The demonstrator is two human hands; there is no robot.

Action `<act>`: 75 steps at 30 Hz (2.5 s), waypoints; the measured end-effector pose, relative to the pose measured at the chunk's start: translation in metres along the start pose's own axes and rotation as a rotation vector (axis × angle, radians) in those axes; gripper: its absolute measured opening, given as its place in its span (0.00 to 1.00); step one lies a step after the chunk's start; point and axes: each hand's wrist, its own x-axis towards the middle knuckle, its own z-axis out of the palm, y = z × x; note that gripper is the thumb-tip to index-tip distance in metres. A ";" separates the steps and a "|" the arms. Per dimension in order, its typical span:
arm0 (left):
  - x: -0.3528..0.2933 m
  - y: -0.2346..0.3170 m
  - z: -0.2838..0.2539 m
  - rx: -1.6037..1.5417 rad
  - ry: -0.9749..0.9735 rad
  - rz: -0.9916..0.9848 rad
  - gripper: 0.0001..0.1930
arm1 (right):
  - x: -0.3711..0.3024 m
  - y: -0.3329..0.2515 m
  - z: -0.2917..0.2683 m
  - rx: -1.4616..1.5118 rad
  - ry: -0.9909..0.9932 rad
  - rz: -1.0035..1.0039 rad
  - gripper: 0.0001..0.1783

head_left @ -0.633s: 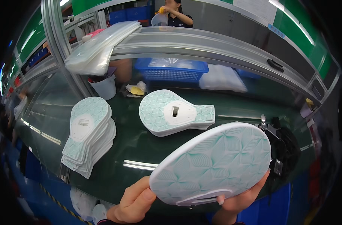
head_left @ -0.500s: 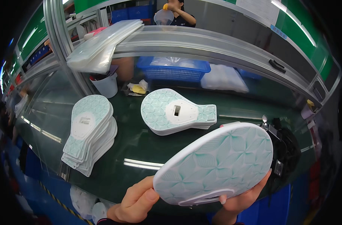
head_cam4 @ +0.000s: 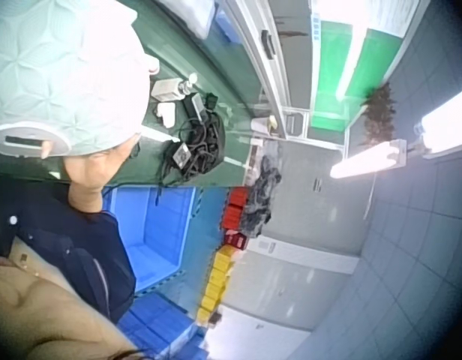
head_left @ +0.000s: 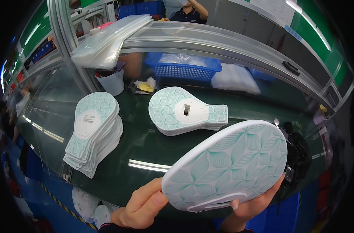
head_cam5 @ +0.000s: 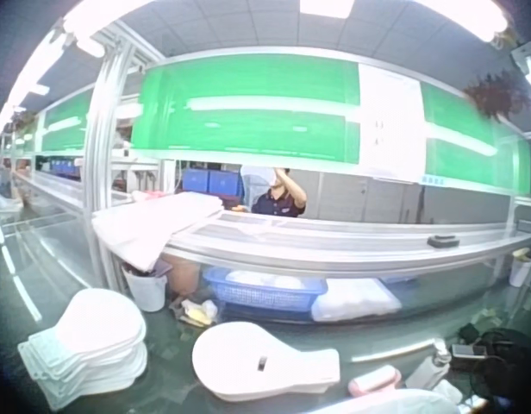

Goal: Inspecting and assembling patterned plastic protective components at a factory workbench.

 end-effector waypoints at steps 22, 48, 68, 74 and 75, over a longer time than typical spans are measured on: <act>0.009 0.002 0.003 -0.056 -0.104 0.083 0.19 | 0.002 0.010 0.001 0.099 -0.243 0.123 0.41; 0.020 -0.018 -0.023 -0.206 -0.014 0.286 0.23 | 0.005 -0.006 0.000 -0.219 -0.557 0.159 0.39; 0.023 -0.026 -0.023 -0.346 0.158 0.212 0.25 | 0.004 -0.002 -0.005 -0.209 -0.564 0.355 0.38; 0.023 -0.021 -0.023 -0.257 0.033 0.175 0.22 | 0.011 -0.003 0.004 0.087 -0.496 0.300 0.45; 0.025 -0.022 -0.023 -0.253 0.040 0.183 0.22 | 0.012 -0.001 0.002 0.040 -0.479 0.275 0.48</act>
